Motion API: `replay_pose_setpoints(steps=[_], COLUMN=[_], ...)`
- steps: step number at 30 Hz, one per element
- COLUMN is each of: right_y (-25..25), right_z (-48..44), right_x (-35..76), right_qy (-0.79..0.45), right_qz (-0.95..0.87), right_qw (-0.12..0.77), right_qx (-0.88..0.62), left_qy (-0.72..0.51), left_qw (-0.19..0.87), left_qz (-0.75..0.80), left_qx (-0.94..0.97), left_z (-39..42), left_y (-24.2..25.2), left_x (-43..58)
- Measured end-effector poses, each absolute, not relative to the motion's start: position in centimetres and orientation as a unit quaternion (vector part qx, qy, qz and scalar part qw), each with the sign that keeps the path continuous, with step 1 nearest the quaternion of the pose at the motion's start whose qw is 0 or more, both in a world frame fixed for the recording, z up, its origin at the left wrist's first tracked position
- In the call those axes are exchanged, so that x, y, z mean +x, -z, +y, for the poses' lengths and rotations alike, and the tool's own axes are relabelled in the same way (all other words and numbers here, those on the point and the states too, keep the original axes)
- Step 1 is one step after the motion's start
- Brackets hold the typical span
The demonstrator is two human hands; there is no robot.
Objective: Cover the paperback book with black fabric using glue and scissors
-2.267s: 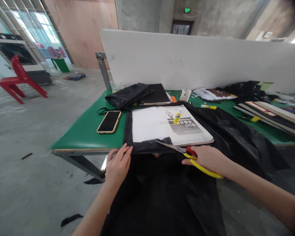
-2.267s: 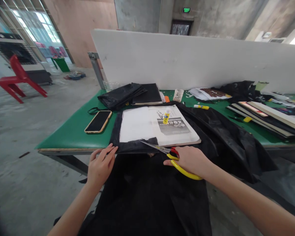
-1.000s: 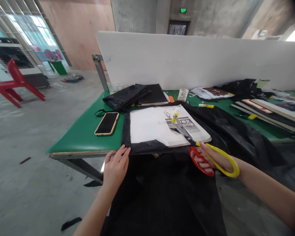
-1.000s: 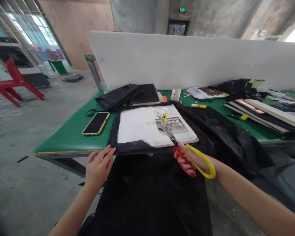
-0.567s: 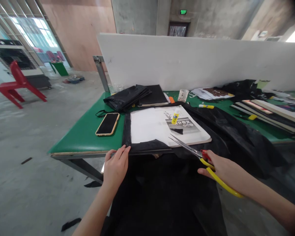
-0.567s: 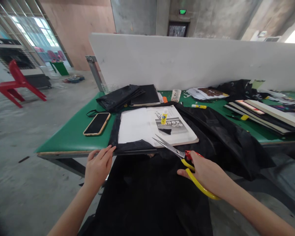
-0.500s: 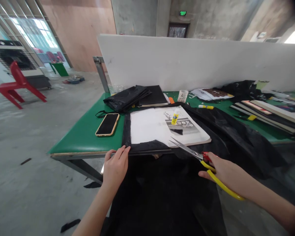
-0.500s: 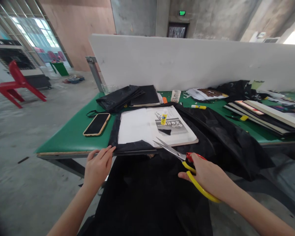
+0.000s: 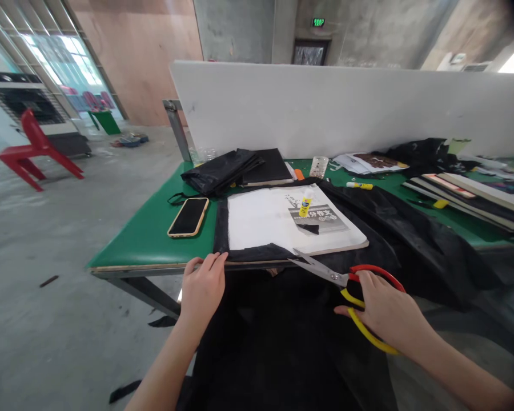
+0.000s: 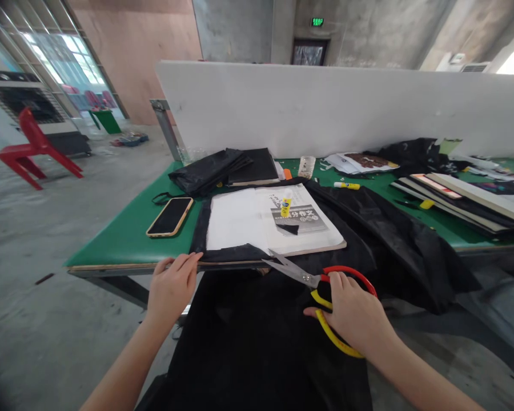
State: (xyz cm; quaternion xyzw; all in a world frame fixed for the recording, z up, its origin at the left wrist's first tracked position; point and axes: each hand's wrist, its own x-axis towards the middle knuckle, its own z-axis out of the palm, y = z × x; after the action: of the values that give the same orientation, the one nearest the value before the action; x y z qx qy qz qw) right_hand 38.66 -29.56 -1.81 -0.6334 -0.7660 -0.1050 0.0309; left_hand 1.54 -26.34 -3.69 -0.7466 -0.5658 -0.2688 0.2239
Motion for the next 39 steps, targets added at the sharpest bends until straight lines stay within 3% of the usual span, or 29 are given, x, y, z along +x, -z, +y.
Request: replay_pose_setpoints(steps=[39], right_y=[5.3], right_z=[-29.6], right_x=[36.7], right_qy=[0.123], right_qz=[-0.771], right_qw=[0.054], right_qx=[-0.622], left_qy=[0.268], left_qw=[0.230], left_qz=[-0.564], left_qx=[-0.746], left_z=[-26.2], left_y=[3.7], left_x=[1.7])
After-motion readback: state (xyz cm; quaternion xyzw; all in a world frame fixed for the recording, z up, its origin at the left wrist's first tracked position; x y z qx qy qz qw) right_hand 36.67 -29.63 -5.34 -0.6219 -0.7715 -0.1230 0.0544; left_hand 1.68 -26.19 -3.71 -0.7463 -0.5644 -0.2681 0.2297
